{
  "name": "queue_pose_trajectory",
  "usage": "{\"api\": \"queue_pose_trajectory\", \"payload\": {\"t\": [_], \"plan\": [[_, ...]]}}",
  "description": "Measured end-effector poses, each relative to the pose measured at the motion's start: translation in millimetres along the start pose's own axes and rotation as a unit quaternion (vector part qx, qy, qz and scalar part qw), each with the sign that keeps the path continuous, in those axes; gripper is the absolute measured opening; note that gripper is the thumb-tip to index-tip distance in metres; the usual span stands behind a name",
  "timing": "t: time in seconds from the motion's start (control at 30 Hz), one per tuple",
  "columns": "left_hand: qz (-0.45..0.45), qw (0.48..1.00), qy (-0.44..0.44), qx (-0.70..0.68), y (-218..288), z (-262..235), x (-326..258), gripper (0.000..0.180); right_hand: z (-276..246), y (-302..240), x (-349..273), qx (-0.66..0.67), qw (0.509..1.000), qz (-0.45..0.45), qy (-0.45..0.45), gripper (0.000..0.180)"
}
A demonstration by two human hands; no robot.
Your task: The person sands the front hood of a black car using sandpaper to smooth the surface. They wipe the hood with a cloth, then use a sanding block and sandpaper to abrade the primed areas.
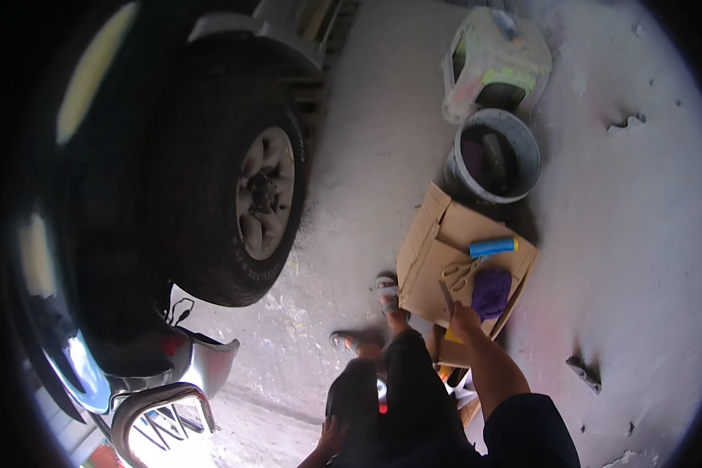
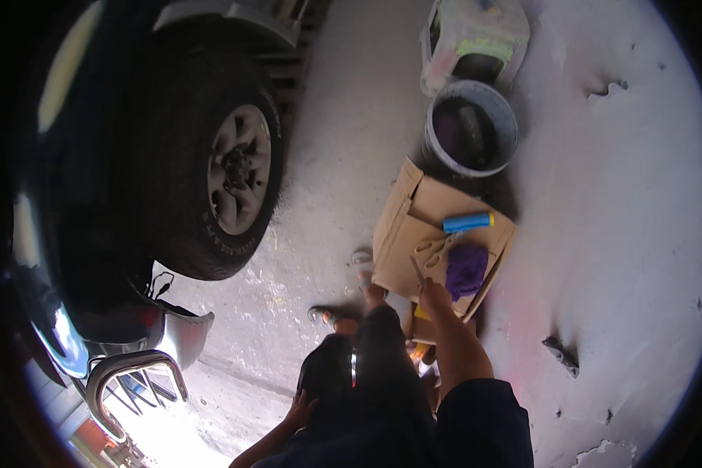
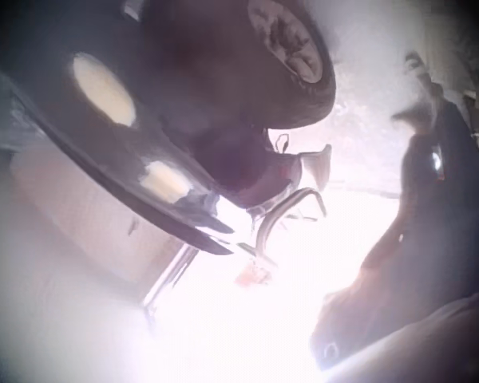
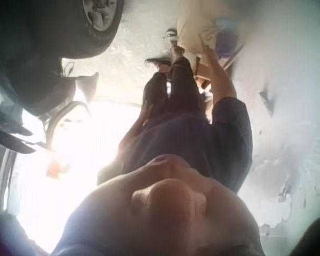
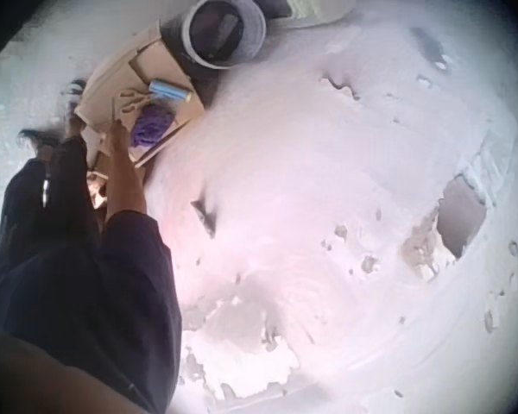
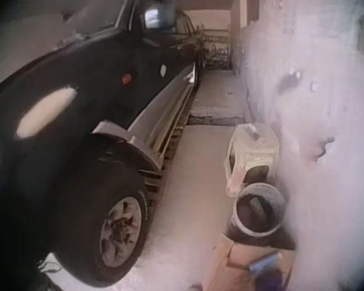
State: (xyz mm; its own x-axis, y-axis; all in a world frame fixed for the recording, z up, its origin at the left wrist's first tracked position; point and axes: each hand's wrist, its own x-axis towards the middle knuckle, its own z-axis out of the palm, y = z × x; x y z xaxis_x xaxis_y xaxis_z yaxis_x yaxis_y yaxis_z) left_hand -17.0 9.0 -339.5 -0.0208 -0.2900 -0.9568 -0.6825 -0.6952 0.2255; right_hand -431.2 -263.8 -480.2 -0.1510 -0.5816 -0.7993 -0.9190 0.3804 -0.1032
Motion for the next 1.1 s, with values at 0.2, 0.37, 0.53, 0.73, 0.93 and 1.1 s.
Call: {"api": "queue_pose_trajectory", "payload": {"t": [0.2, 0.37, 0.53, 0.73, 0.93, 1.1], "plan": [[0.012, 0.99, -0.068, 0.126, -37, -10, 49, 0.064, -40, 1, -78, 0.001, 0.984, -0.176, 0.03, 0.031], [-0.039, 0.919, -0.018, -0.393, 115, -80, -18, 0.084, -129, -101, -160, -0.131, 0.853, -0.497, 0.096, 0.023], [0.113, 0.796, -0.137, -0.578, 244, -167, -127, 0.071, -190, -174, -235, -0.153, 0.695, -0.672, 0.205, 0.036], [0.19, 0.766, -0.009, -0.615, 221, -164, -134, 0.024, -195, -213, -253, -0.202, 0.638, -0.702, 0.244, 0.042], [0.226, 0.739, 0.053, -0.632, 216, -159, -173, 0.019, -211, -242, -269, -0.148, 0.596, -0.724, 0.312, 0.041], [0.253, 0.718, 0.063, -0.646, 203, -158, -185, 0.007, -211, -256, -265, -0.161, 0.577, -0.737, 0.312, 0.041]]}}
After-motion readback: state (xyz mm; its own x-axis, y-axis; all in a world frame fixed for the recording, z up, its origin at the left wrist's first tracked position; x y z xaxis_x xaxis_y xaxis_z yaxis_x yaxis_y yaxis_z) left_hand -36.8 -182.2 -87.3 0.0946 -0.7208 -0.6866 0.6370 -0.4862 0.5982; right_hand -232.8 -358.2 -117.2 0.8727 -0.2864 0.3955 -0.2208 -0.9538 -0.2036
